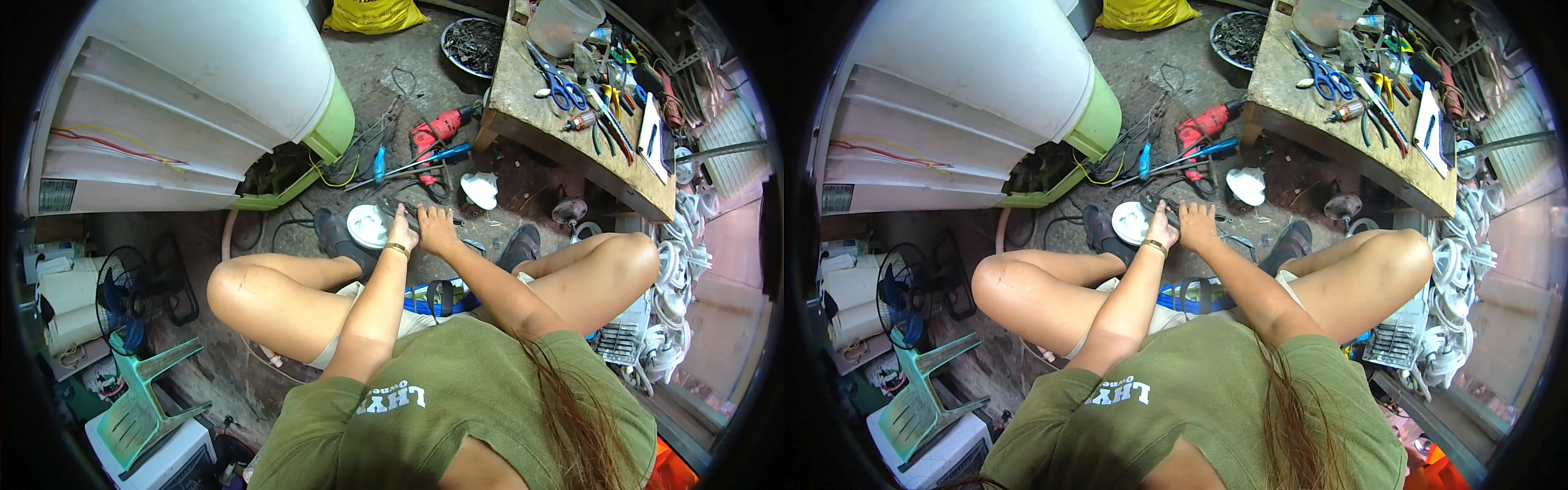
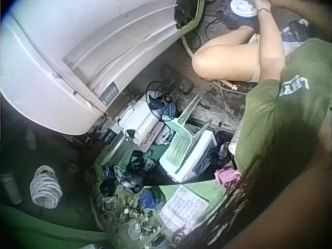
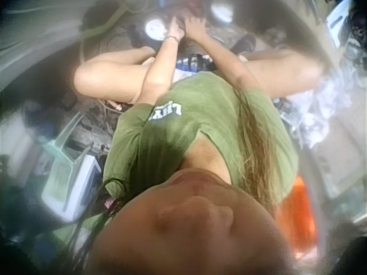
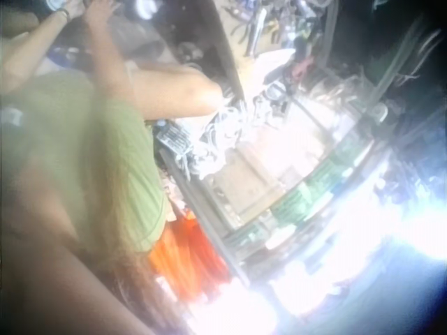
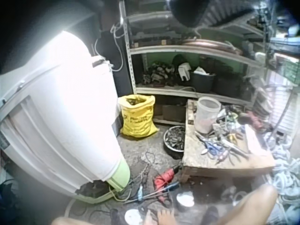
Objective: The person cleans and repairs a washing machine pulsator by hand while sitting on the floor, using pliers to manipulate the internal components and then positioning the pulsator back into the washing machine tub.
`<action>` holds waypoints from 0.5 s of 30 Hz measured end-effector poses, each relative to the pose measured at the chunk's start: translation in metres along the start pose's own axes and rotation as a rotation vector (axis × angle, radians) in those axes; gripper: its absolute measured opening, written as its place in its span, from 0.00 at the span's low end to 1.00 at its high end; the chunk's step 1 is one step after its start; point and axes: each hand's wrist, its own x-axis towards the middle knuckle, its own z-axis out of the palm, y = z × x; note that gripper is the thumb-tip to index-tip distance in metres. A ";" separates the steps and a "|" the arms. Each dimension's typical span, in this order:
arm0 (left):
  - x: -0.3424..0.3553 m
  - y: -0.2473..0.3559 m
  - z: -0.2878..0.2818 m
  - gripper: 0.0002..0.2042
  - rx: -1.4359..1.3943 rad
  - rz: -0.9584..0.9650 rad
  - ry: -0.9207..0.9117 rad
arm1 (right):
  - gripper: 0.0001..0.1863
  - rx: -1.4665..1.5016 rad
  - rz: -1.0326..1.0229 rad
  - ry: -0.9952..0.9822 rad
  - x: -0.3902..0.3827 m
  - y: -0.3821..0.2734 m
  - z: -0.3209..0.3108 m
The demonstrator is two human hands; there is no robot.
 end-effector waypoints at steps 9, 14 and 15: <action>-0.004 0.004 0.011 0.16 0.019 -0.010 0.004 | 0.38 0.018 0.003 -0.027 0.011 -0.001 -0.003; 0.039 0.011 -0.012 0.13 0.068 -0.117 0.006 | 0.34 0.091 -0.046 0.012 0.015 -0.010 0.004; 0.041 0.007 -0.012 0.13 0.036 -0.079 -0.033 | 0.33 0.093 -0.044 0.024 0.014 -0.007 0.006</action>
